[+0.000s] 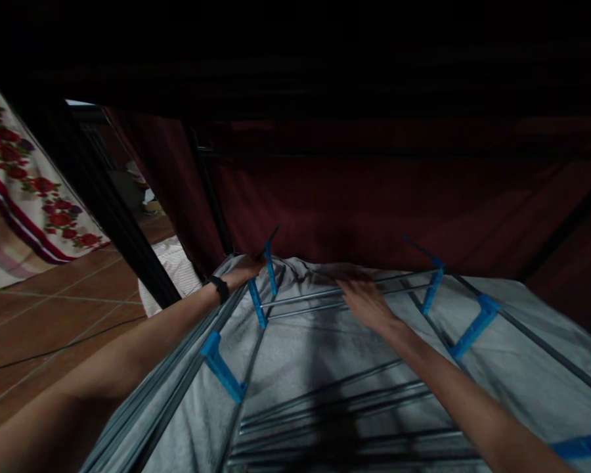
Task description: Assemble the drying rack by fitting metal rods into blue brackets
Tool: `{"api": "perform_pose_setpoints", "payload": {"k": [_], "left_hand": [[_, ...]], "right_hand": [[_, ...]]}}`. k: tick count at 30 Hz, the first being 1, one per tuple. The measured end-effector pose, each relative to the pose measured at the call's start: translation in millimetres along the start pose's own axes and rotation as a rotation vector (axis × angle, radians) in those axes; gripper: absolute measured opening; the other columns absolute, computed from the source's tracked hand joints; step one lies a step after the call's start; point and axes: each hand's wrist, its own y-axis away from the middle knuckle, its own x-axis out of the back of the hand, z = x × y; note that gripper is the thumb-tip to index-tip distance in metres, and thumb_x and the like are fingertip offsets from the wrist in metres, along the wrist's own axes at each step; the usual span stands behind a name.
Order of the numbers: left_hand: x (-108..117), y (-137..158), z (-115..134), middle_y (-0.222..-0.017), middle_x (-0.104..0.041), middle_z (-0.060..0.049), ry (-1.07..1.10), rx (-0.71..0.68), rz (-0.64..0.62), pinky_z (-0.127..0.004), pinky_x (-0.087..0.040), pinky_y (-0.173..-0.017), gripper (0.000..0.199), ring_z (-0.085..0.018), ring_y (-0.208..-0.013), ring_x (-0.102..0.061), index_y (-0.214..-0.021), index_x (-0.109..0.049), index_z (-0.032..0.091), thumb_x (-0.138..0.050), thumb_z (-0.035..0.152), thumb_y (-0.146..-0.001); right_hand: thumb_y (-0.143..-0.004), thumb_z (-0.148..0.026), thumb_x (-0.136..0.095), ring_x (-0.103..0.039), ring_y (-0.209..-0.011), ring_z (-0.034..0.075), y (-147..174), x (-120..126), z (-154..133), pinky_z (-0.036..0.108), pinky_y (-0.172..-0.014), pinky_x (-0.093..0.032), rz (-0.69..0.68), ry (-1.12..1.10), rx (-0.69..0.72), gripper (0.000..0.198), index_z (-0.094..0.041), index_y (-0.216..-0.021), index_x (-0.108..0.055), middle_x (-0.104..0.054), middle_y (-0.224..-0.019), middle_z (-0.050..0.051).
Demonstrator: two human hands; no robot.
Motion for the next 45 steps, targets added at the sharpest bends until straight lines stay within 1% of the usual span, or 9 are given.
{"api": "perform_pose_setpoints", "payload": {"k": [5,8,10,15,19,22,28,36,45], "left_hand": [[1.9,-15.0,-1.8,-0.099,-0.069,-0.008,0.156,0.049,-0.097,-0.025,-0.05,-0.062,0.056,-0.018,-0.08,-0.062,-0.104,-0.066,0.018,-0.081,0.05,-0.06],[6.6,-27.8,-3.7,-0.104,-0.07,-0.011,0.214,0.062,-0.132,-0.027,-0.053,-0.066,0.057,-0.021,-0.089,-0.063,-0.102,-0.067,0.018,-0.084,0.048,-0.057],[10.4,-36.1,-5.2,-0.099,-0.071,-0.01,0.255,0.057,-0.166,-0.029,-0.055,-0.068,0.055,-0.021,-0.086,-0.064,-0.101,-0.067,0.017,-0.085,0.043,-0.057],[12.1,-45.1,-7.7,-0.07,-0.064,0.0,0.258,0.122,-0.082,-0.021,-0.048,-0.056,0.028,-0.01,-0.058,-0.056,-0.086,-0.064,0.016,-0.079,0.019,-0.062],[-0.2,-32.0,-6.8,-0.054,-0.054,0.003,0.293,0.186,-0.076,-0.018,-0.038,-0.045,0.015,-0.007,-0.046,-0.046,-0.07,-0.057,0.016,-0.071,0.01,-0.068],[-12.4,-20.3,-2.7,-0.053,-0.055,0.001,0.342,0.218,-0.128,-0.018,-0.038,-0.042,0.013,-0.007,-0.045,-0.047,-0.068,-0.057,0.016,-0.069,0.01,-0.07],[-26.8,-15.2,6.6,-0.048,-0.052,0.003,0.35,0.335,-0.085,-0.015,-0.033,-0.036,0.012,-0.006,-0.038,-0.043,-0.073,-0.06,0.016,-0.067,0.006,-0.071],[-23.0,4.9,17.3,-0.052,-0.058,0.001,0.417,0.222,-0.133,-0.013,-0.039,-0.039,0.014,-0.007,-0.044,-0.053,-0.07,-0.06,0.014,-0.073,0.009,-0.071],[-30.5,-16.1,9.2,-0.051,-0.055,0.002,0.453,0.229,-0.169,-0.013,-0.032,-0.035,0.014,-0.005,-0.037,-0.046,-0.069,-0.057,0.014,-0.064,0.002,-0.07]], "right_hand": [[-0.099,-0.013,-0.036,-0.053,-0.123,0.025,-69.8,-38.8,-69.7,0.045,-0.111,-0.033,-0.079,-0.157,0.168,0.04,-0.016,-0.134,-0.055,-0.06,-0.136,0.013],[-0.1,-0.015,-0.037,-0.061,-0.108,0.023,-91.4,-58.5,-87.4,0.039,-0.101,-0.043,-0.185,-0.174,0.226,0.033,-0.015,-0.121,-0.062,-0.066,-0.118,0.013],[-0.099,-0.013,-0.037,-0.062,-0.104,0.023,-99.1,-65.1,-90.6,0.035,-0.092,-0.047,-0.238,-0.18,0.243,0.033,-0.015,-0.116,-0.065,-0.066,-0.114,0.013],[-0.096,-0.009,-0.037,-0.059,-0.11,0.023,-109.4,-56.3,-77.6,0.033,-0.09,-0.047,-0.222,-0.232,0.199,0.037,-0.019,-0.12,-0.064,-0.062,-0.123,0.011],[-0.097,-0.009,-0.035,-0.055,-0.118,0.022,-114.7,-40.4,-58.8,0.034,-0.1,-0.043,-0.194,-0.261,0.135,0.043,-0.021,-0.132,-0.058,-0.058,-0.133,0.009],[-0.098,-0.011,-0.033,-0.049,-0.127,0.023,-118.6,-33.2,-46.6,0.037,-0.106,-0.039,-0.172,-0.268,0.109,0.045,-0.02,-0.136,-0.055,-0.053,-0.14,0.011],[-0.102,-0.02,-0.035,-0.05,-0.125,0.025,-128.7,-27.6,-33.9,0.038,-0.104,-0.04,-0.207,-0.317,0.016,0.04,-0.019,-0.137,-0.053,-0.052,-0.139,0.013],[-0.101,-0.022,-0.037,-0.047,-0.129,0.024,-139.9,-37.0,-29.7,0.036,-0.107,-0.038,-0.161,-0.292,-0.03,0.043,-0.023,-0.141,-0.052,-0.052,-0.141,0.011],[-0.1,-0.017,-0.034,-0.051,-0.129,0.024,-148.1,-40.7,-20.1,0.037,-0.108,-0.039,-0.107,-0.156,-0.04,0.047,-0.021,-0.143,-0.052,-0.048,-0.149,0.013]]}}
